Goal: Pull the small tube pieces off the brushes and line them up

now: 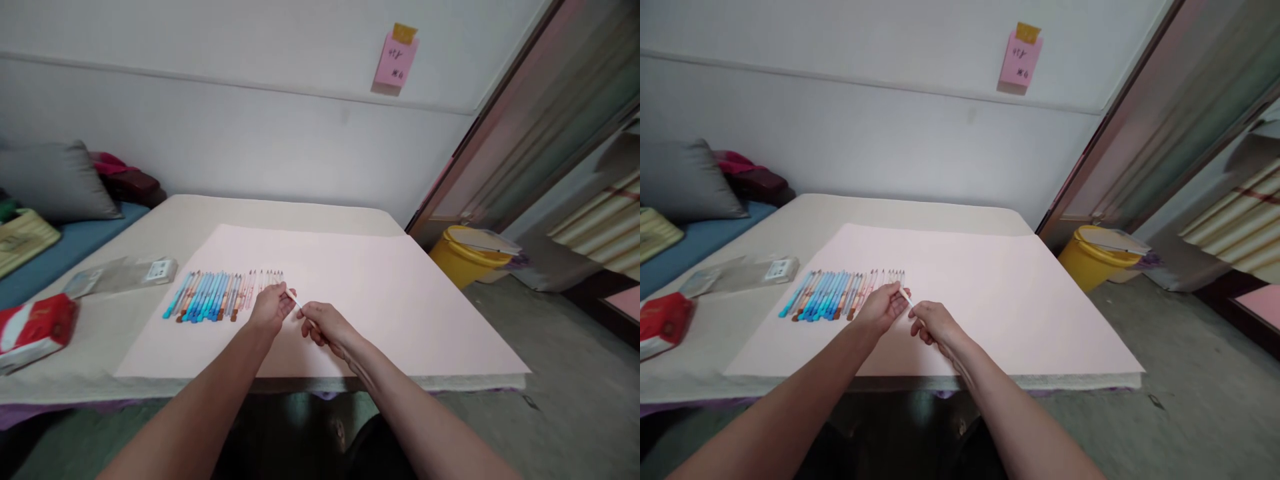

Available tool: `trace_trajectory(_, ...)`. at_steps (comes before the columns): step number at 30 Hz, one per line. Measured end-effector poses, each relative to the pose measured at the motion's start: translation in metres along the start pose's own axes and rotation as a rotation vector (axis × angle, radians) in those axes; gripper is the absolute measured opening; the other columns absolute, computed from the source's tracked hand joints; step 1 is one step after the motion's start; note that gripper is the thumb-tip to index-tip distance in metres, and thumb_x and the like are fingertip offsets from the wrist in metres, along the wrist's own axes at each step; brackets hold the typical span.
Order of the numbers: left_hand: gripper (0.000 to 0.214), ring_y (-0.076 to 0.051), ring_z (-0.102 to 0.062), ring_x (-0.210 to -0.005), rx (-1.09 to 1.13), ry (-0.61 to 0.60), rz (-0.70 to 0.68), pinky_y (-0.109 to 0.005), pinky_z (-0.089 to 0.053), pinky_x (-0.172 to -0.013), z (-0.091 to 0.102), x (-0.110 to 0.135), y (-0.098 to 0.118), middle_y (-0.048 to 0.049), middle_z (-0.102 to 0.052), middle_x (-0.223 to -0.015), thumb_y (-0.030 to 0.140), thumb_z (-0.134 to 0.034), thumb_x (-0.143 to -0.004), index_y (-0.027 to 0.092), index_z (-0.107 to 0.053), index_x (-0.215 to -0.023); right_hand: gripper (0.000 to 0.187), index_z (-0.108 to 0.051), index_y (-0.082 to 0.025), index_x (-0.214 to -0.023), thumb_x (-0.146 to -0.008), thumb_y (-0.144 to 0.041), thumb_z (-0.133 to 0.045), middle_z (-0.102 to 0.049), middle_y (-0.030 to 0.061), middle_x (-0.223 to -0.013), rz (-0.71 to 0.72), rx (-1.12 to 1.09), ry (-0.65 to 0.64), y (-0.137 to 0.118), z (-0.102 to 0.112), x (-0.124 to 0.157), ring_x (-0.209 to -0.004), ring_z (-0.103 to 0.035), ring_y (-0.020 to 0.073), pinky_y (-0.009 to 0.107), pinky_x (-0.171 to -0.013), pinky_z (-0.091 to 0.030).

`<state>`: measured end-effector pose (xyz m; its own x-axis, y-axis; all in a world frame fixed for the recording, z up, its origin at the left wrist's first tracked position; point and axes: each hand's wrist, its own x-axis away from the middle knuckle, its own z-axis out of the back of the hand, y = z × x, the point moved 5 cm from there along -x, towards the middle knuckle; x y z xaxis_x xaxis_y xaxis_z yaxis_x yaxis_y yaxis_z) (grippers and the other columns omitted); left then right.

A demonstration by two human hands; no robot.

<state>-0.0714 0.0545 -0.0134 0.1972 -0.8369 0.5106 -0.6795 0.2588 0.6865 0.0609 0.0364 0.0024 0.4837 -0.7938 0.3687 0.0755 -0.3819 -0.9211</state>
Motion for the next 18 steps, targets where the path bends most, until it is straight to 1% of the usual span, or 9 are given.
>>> trace_trajectory(3,0.01,-0.011,-0.061,-0.059,0.014,0.009,-0.006,-0.022,-0.05,-0.058,0.001,-0.001,0.002,-0.0066,-0.062,-0.07,0.016,-0.055,-0.083,0.014,-0.052,-0.074,0.018,-0.056,-0.016,-0.079,-0.078,-0.032,-0.05,-0.06,-0.0003,-0.048,-0.019,0.064,0.025,0.0,0.003,-0.001,-0.029,-0.038,0.006,0.018,-0.032,-0.021)
trace_trajectory(7,0.008,-0.012,-0.061,-0.061,0.046,0.043,-0.012,-0.023,-0.051,-0.059,0.007,-0.005,0.008,-0.007,-0.062,-0.071,0.016,-0.053,-0.084,0.013,-0.053,-0.076,0.017,-0.056,-0.016,-0.078,-0.077,-0.031,-0.049,-0.062,0.0015,-0.05,-0.039,0.117,0.028,0.002,0.009,0.0,-0.032,-0.045,0.008,0.017,-0.031,-0.022)
trace_trajectory(12,0.011,-0.012,-0.061,-0.059,0.092,0.067,0.002,-0.023,-0.051,-0.058,0.013,-0.01,0.014,-0.007,-0.061,-0.068,0.015,-0.05,-0.086,0.012,-0.054,-0.076,0.015,-0.057,-0.016,-0.077,-0.075,-0.028,-0.047,-0.063,0.0019,-0.049,-0.042,0.141,0.032,0.002,0.011,0.001,-0.032,-0.047,0.0086,0.017,-0.031,-0.022)
trace_trajectory(18,0.014,-0.012,-0.061,-0.059,0.133,0.084,0.032,-0.021,-0.051,-0.055,0.014,-0.009,0.015,-0.0074,-0.06,-0.066,0.014,-0.048,-0.087,0.012,-0.054,-0.075,0.013,-0.056,-0.016,-0.073,-0.074,-0.025,-0.047,-0.061,0.0015,-0.047,-0.035,0.182,0.041,-0.002,0.013,0.003,-0.032,-0.047,0.0089,0.017,-0.031,-0.022)
